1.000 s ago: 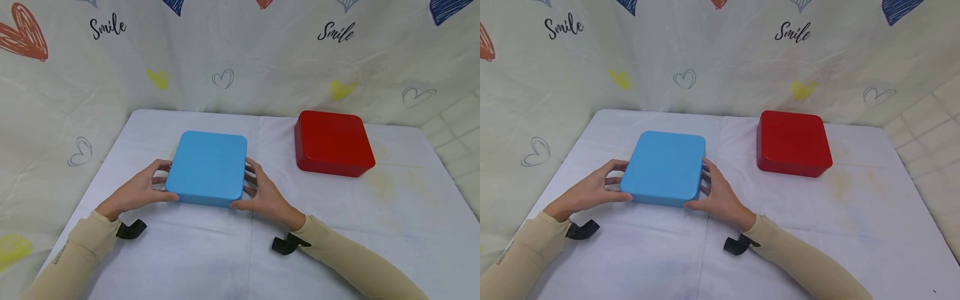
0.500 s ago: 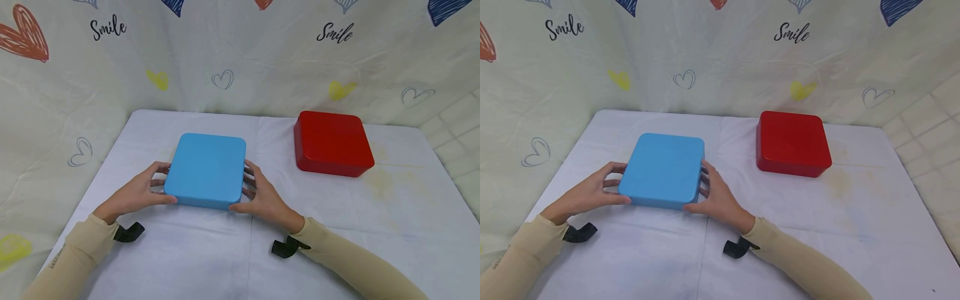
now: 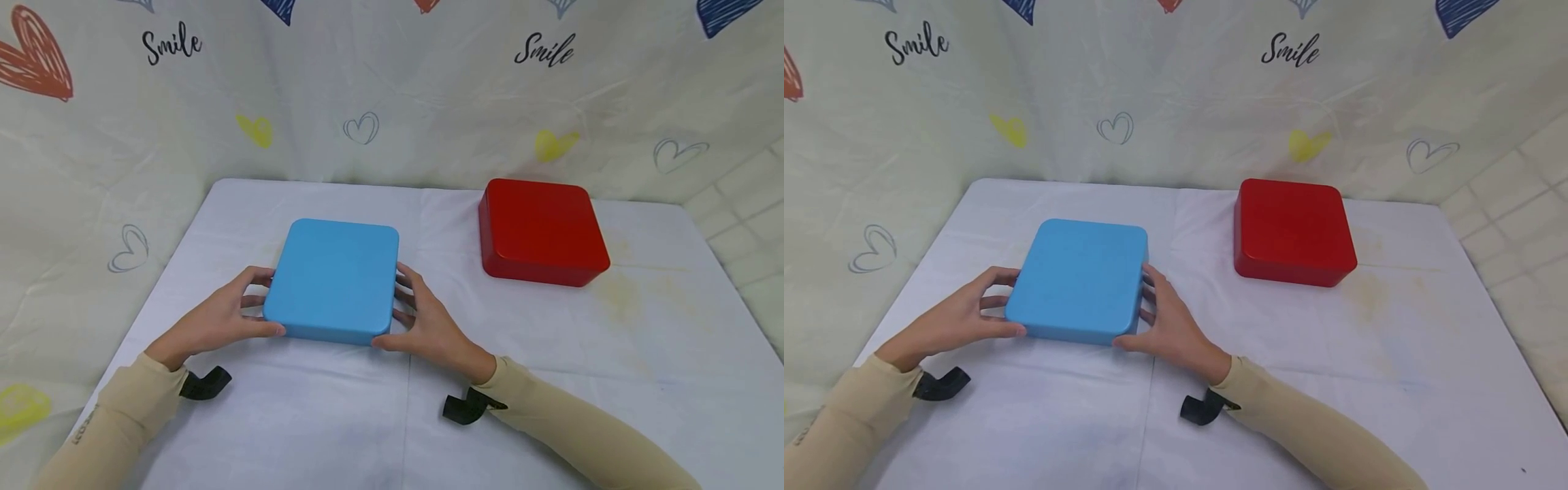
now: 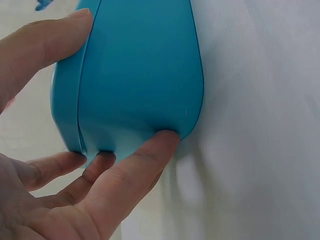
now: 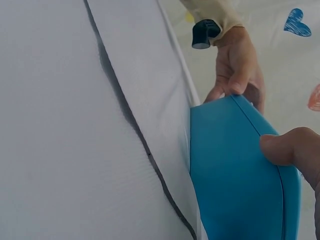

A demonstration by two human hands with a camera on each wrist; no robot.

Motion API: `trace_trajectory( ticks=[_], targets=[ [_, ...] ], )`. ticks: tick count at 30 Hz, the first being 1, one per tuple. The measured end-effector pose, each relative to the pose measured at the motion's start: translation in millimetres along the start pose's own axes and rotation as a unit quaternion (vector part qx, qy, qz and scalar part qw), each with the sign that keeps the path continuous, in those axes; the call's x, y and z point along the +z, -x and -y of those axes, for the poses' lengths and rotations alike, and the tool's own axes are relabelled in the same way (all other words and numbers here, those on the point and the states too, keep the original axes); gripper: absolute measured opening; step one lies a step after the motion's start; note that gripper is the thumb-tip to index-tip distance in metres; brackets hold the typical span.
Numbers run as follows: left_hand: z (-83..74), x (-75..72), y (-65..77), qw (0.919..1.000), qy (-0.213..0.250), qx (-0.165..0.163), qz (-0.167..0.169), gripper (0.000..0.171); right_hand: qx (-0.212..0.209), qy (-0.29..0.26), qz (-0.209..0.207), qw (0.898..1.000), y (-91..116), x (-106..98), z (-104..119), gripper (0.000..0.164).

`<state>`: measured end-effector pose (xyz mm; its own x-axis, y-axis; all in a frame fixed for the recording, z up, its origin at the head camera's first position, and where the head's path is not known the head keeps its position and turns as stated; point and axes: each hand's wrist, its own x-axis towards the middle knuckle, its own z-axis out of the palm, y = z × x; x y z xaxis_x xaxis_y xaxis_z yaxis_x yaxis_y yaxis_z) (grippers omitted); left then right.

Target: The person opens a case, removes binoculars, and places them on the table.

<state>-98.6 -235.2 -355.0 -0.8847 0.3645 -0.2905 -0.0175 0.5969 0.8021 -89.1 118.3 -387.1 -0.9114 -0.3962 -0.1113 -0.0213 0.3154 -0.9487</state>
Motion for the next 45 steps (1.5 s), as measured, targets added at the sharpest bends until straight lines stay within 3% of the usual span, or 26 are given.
trace_trajectory(
  ticks=[18, 23, 27, 32, 36, 45],
  targets=[
    [7.2, -4.2, 2.8, 0.9999, -0.011, 0.01, 0.006, 0.093, -0.012, -0.022, 0.006, 1.0, 4, 2, -2, 0.116],
    [12.2, -11.8, -5.4, 0.9996, -0.029, -0.006, 0.0, 0.075, 0.018, -0.031, 0.0, 0.999, 3, -3, -4, 0.109],
    [13.0, -14.4, -16.8, 0.9991, -0.028, -0.015, -0.027, 0.066, 0.044, -0.032, -0.017, 0.998, -2, -7, -4, 0.097],
    [9.2, -13.0, -33.2, 0.9978, -0.013, -0.017, -0.062, 0.073, 0.04, -0.024, -0.041, 0.998, -8, -10, -6, 0.091],
    [7.1, -10.9, -41.2, 0.9982, -0.002, -0.011, -0.059, 0.081, 0.024, -0.027, -0.04, 0.999, -11, -7, -7, 0.091],
    [7.4, -12.2, -43.6, 0.9985, -0.008, 0.0, -0.054, 0.083, 0.014, -0.029, -0.036, 0.999, -8, -4, -4, 0.09]
  ],
)
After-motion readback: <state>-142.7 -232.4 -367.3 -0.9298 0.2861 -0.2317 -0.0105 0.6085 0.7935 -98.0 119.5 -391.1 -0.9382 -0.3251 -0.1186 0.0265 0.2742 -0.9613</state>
